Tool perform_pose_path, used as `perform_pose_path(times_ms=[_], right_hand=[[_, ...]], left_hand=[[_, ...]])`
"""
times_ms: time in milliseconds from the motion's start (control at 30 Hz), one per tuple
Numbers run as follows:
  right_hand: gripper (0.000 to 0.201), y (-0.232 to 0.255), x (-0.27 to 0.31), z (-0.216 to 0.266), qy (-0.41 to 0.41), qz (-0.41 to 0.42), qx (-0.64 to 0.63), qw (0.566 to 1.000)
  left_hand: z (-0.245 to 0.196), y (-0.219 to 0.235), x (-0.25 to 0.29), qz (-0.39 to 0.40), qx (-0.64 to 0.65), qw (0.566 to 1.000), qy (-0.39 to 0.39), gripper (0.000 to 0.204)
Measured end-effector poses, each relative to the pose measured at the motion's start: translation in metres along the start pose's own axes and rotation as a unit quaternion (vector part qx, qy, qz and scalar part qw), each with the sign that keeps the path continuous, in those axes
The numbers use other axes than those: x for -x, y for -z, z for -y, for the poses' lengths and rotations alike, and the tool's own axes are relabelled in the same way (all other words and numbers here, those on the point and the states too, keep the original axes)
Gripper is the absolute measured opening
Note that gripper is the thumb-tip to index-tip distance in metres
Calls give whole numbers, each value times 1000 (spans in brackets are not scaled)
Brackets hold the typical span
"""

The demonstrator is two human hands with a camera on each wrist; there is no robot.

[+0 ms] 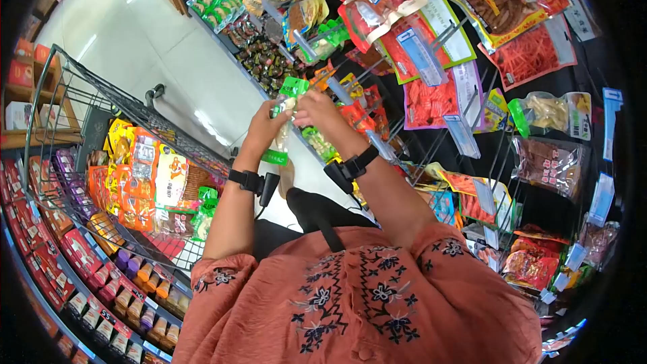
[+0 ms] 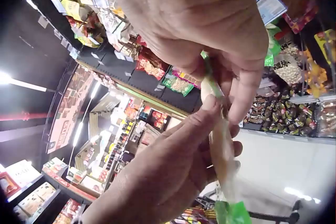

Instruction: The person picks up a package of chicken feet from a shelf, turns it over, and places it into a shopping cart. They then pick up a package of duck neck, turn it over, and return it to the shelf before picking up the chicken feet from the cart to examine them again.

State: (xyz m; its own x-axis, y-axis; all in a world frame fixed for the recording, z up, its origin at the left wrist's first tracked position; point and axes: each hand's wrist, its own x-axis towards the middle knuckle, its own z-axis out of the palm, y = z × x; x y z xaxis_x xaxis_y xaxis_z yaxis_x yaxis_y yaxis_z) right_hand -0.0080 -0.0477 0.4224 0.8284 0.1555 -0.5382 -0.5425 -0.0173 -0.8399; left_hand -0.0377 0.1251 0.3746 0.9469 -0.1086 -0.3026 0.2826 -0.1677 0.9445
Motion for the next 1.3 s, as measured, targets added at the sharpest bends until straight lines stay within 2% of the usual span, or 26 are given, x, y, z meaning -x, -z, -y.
perform_pose_path(times_ms=[67,167,267,367,533,800,900,1000,1100,1300], right_hand=[[32,3,1,12,1,-28,20,999],[35,18,-1,27,26,-44,71,996],[33,30,0,49,108,-77,65,989],[31,45,-8,66,129,-115,53,984],[32,59,-35,66,156,-135,71,976],[29,67,-87,56,191,-172,188,948],[29,73,-99,50,191,-156,191,950],[29,74,-97,58,146,-129,207,959],[28,68,-83,75,77,-87,155,981],[31,67,-83,77,69,-83,139,984]], left_hand=[[5,0,-12,4,41,998,38,56],[28,-2,-42,-20,36,999,30,55],[20,-5,-62,-4,49,999,-9,55],[20,-9,-87,24,89,995,-36,57],[27,-18,-115,42,83,991,-98,56],[45,-29,-133,39,94,993,-53,55],[24,-27,-131,43,94,992,-71,55],[-5,-25,-129,47,85,991,-89,56],[-6,-29,-130,52,109,990,-78,58],[0,-37,-136,46,136,987,-79,58]])
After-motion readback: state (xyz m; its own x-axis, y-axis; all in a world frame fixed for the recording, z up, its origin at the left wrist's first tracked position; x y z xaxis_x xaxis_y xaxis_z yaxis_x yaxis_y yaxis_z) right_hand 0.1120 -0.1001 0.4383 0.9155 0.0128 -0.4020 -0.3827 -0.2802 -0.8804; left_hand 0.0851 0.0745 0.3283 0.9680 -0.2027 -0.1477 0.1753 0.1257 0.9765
